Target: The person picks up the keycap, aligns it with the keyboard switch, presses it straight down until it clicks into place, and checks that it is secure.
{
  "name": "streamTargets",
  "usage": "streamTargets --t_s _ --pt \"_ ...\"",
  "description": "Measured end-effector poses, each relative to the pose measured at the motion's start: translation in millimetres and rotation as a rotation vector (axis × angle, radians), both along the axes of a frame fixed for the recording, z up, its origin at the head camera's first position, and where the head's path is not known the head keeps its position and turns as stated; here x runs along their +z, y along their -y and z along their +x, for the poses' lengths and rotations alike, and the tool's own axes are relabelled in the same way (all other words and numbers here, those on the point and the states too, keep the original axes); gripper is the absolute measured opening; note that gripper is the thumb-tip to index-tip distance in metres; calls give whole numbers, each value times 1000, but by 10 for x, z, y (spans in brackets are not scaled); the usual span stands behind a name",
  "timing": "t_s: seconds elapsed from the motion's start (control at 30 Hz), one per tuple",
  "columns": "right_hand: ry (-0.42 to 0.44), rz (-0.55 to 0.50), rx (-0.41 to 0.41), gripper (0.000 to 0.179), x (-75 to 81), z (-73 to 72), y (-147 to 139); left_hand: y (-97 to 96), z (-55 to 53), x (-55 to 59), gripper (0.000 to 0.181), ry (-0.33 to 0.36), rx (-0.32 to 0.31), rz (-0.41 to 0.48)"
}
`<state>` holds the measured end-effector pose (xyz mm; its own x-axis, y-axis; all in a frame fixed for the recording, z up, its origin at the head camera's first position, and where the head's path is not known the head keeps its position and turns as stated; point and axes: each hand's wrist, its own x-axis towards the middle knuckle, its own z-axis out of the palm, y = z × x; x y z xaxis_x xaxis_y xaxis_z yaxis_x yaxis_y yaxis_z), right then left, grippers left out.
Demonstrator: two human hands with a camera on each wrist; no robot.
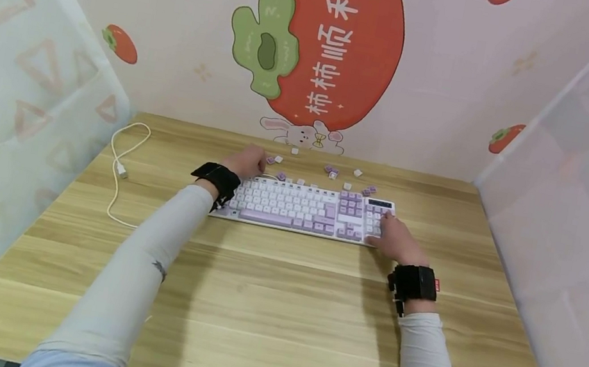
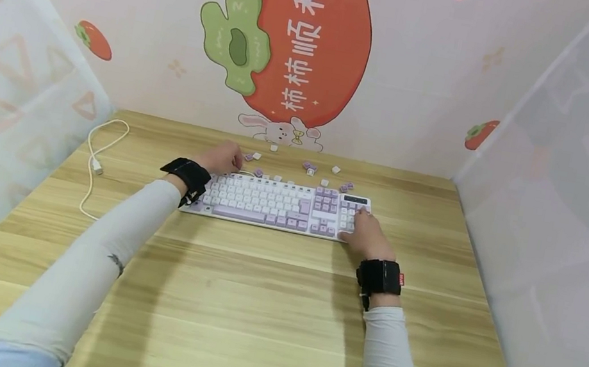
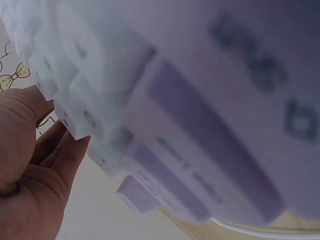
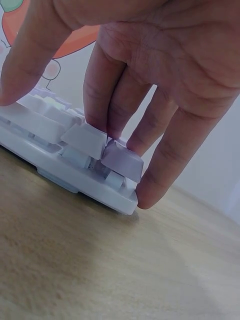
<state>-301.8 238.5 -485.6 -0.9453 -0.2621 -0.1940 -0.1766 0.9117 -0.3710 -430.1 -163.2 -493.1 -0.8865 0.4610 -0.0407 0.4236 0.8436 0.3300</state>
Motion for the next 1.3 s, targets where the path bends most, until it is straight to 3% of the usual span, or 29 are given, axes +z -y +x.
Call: streamTargets --t_s 0.17,0.3,0.43,0.57,0.73,1.03,1.3 --pt "3 -1 -8 65 -5 -13 0 3 35 26 14 -7 34 34" --pt "15 -3 -15 68 -6 -26 -3 -26 90 117 12 3 55 60" --pt "21 -5 -16 65 -8 -24 4 -23 115 170 34 -14 -3 137" --pt "14 -3 -8 63 3 -22 7 13 150 163 30 -78 -31 234" --pt "4 -24 -5 56 22 -7 9 25 309 229 24 -160 -7 345" --pt "-12 -32 9 61 69 24 3 -36 703 419 22 -348 -59 565" --pt "-17 -33 14 62 71 40 8 -54 944 493 15 -441 -30 707"
